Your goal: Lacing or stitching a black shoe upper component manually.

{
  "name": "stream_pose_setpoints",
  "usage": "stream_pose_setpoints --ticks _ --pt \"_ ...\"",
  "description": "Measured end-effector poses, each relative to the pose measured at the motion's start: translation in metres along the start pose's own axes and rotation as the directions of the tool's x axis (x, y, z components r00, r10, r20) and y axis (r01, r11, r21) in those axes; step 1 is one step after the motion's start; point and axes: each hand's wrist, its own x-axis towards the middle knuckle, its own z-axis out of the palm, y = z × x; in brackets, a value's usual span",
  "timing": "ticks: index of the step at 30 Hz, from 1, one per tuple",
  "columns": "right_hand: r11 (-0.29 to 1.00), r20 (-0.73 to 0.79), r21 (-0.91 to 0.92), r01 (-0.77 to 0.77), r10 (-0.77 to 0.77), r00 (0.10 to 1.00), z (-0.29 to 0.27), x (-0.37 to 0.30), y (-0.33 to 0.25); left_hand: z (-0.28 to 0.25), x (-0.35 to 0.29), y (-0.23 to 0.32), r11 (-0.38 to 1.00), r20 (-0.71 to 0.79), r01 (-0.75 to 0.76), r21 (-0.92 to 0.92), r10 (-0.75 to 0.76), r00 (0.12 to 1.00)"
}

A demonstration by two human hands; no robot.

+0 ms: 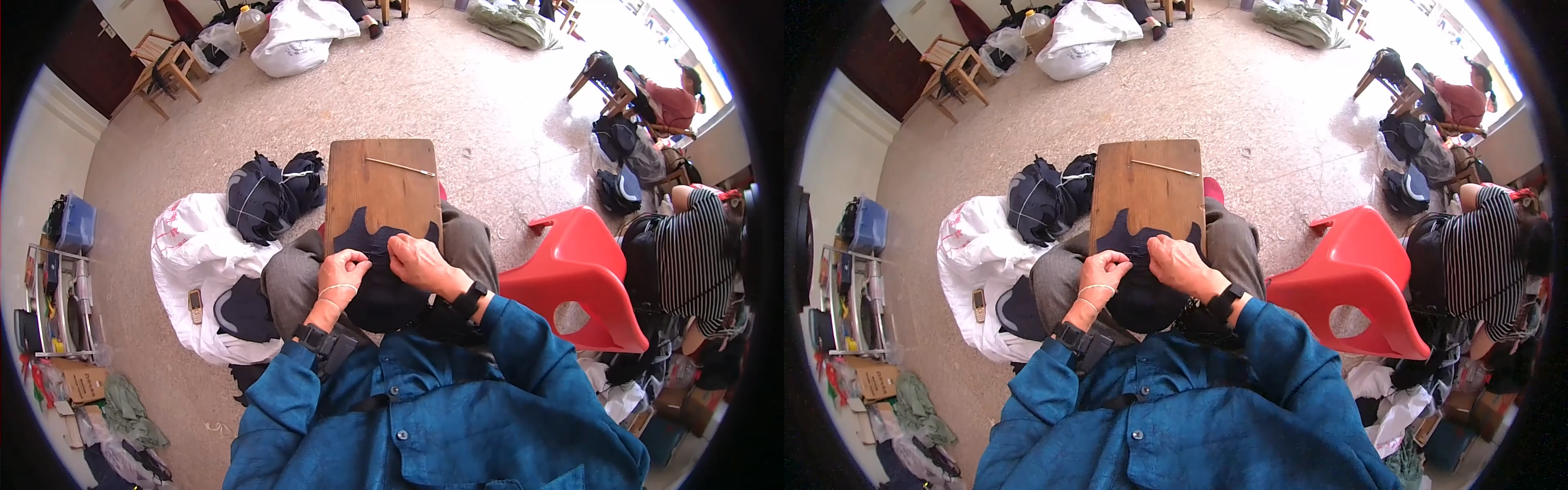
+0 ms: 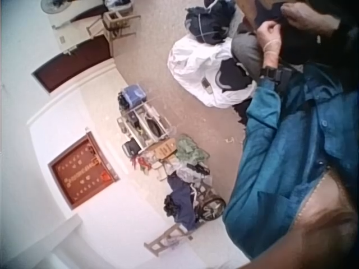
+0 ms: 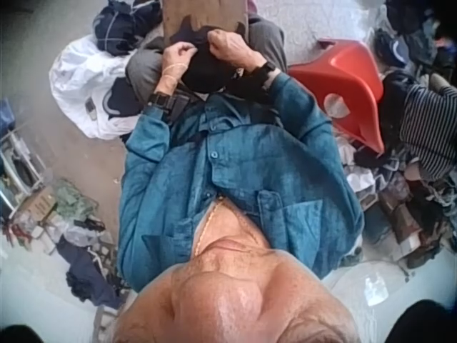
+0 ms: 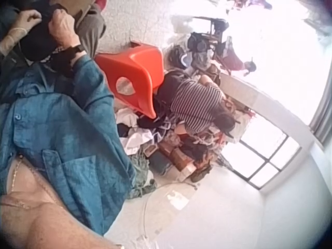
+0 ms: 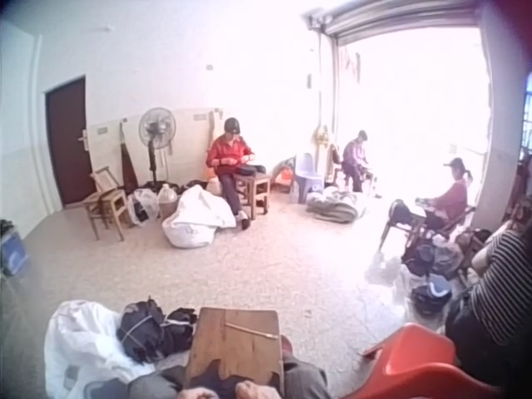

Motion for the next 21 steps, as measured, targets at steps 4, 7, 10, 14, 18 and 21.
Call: stream_pose_setpoints --ticks 4,7,10,14,18,21 --pt "0.996 0.051 -0.079 -0.034 0.038 0.998 -0.003 0.000 -0.004 0.002 -0.002 0.003 1.000 0.020 0.021 -0.020 -0.021 1.000" --pt "0.988 0.072 -0.136 -0.069 0.080 0.994 -0.005 0.001 -0.009 0.003 -0.002 0.002 0.999 0.024 0.024 -0.044 -0.023 0.999" --pt "0.997 0.080 -0.050 -0.059 0.063 0.995 -0.012 -0.003 0.000 0.004 -0.001 0.003 0.999 0.037 0.008 -0.051 -0.006 0.999" --pt "0.996 -0.166 0.086 -0.023 0.037 0.985 -0.016 -0.024 -0.002 -0.001 0.000 0.002 1.000 0.057 -0.001 -0.024 0.003 0.998" --pt "0.992 -0.154 0.089 -0.095 0.107 0.982 -0.019 -0.058 -0.014 0.003 -0.002 0.015 0.990 -0.012 -0.101 0.094 0.102 0.995" --pt "0.998 -0.127 -0.027 -0.065 0.062 0.990 -0.017 -0.064 -0.025 0.008 -0.003 0.018 0.973 -0.061 -0.141 0.185 0.154 0.986"
